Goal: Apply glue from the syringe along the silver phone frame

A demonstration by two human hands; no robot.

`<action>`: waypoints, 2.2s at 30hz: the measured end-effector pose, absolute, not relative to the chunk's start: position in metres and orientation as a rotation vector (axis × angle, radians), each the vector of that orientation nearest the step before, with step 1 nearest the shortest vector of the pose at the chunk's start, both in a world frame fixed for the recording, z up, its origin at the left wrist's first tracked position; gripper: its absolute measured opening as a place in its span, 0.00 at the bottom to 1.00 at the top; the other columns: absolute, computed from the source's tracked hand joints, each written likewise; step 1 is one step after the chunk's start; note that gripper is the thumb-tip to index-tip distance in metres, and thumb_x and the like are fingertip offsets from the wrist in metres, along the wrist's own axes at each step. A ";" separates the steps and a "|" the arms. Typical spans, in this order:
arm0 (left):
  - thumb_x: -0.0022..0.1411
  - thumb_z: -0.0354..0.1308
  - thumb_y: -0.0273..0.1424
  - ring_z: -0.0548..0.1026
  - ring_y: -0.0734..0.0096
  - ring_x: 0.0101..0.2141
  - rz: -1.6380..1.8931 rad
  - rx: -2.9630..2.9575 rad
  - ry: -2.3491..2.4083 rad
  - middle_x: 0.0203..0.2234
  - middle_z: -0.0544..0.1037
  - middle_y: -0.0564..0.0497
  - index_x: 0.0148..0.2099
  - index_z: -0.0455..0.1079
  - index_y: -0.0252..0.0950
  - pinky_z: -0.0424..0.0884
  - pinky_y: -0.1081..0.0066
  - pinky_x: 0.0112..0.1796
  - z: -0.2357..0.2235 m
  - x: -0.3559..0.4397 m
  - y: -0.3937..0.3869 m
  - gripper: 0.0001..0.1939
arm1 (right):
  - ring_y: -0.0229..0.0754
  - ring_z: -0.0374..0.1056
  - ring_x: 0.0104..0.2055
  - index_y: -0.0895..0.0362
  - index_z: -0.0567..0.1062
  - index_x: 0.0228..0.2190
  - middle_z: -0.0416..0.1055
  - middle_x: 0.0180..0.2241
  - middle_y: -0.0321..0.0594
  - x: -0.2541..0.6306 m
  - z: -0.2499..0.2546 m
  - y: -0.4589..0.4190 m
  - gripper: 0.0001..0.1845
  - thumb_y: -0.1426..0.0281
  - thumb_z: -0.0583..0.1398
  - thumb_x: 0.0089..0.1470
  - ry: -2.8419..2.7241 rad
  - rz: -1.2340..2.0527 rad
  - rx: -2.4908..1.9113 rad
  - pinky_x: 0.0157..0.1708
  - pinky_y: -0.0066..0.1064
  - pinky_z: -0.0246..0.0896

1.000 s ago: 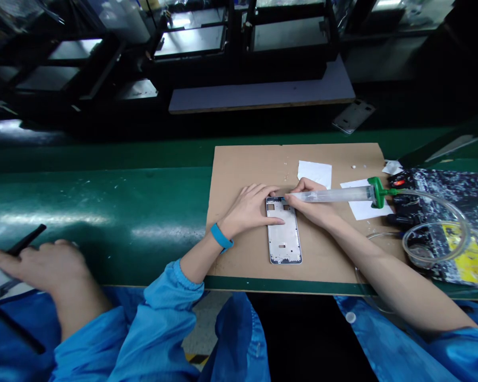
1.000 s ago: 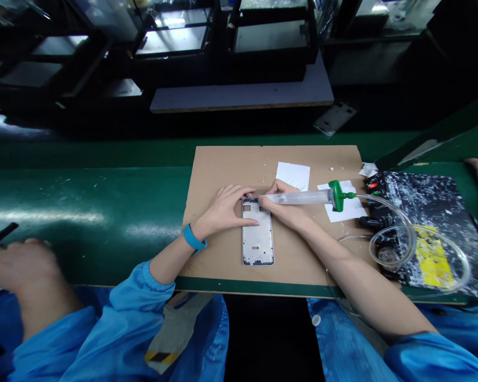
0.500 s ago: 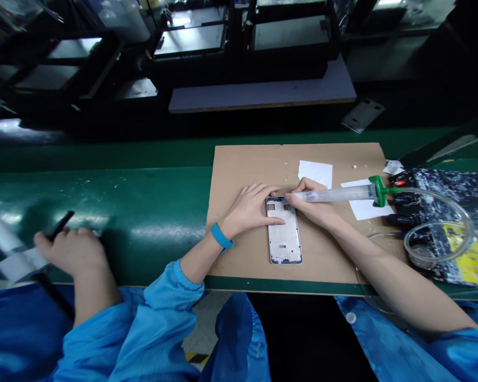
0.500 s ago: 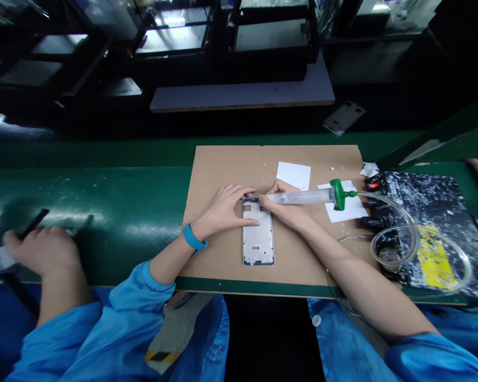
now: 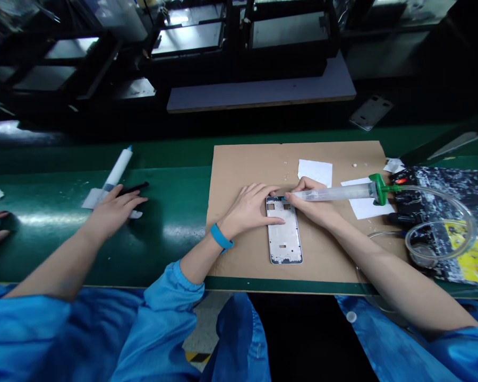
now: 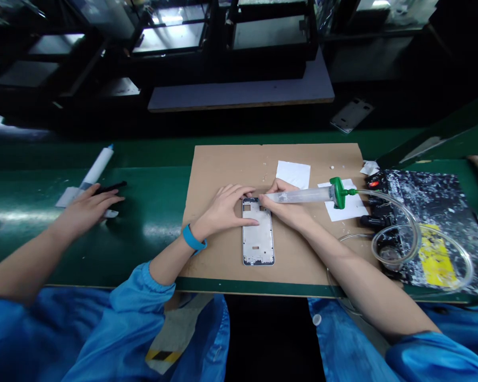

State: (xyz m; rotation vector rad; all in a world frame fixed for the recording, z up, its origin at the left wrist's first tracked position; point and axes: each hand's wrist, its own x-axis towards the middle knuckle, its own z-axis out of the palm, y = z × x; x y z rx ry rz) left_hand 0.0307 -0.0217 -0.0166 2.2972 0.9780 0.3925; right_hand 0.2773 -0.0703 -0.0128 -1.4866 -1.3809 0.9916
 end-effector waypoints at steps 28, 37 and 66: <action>0.63 0.79 0.62 0.78 0.43 0.61 0.399 2.300 0.961 0.63 0.83 0.44 0.73 0.72 0.45 0.72 0.45 0.65 -0.015 0.031 -0.022 0.47 | 0.47 0.71 0.34 0.48 0.69 0.29 0.80 0.31 0.39 0.278 -0.014 -0.071 0.24 0.50 0.74 0.60 -1.401 1.033 -1.502 0.37 0.44 0.66; 0.63 0.79 0.62 0.77 0.41 0.62 0.388 2.298 0.970 0.63 0.82 0.43 0.73 0.72 0.44 0.72 0.44 0.65 -0.014 0.030 -0.022 0.47 | 0.49 0.72 0.34 0.48 0.70 0.28 0.80 0.31 0.39 0.278 -0.014 -0.071 0.23 0.52 0.74 0.60 -1.401 1.026 -1.502 0.37 0.45 0.64; 0.63 0.79 0.62 0.79 0.43 0.60 0.409 2.331 0.968 0.62 0.83 0.43 0.72 0.73 0.44 0.73 0.46 0.63 -0.017 0.031 -0.022 0.46 | 0.50 0.73 0.35 0.48 0.74 0.29 0.80 0.32 0.40 0.278 -0.020 -0.069 0.26 0.46 0.76 0.60 -1.437 1.028 -1.456 0.36 0.46 0.66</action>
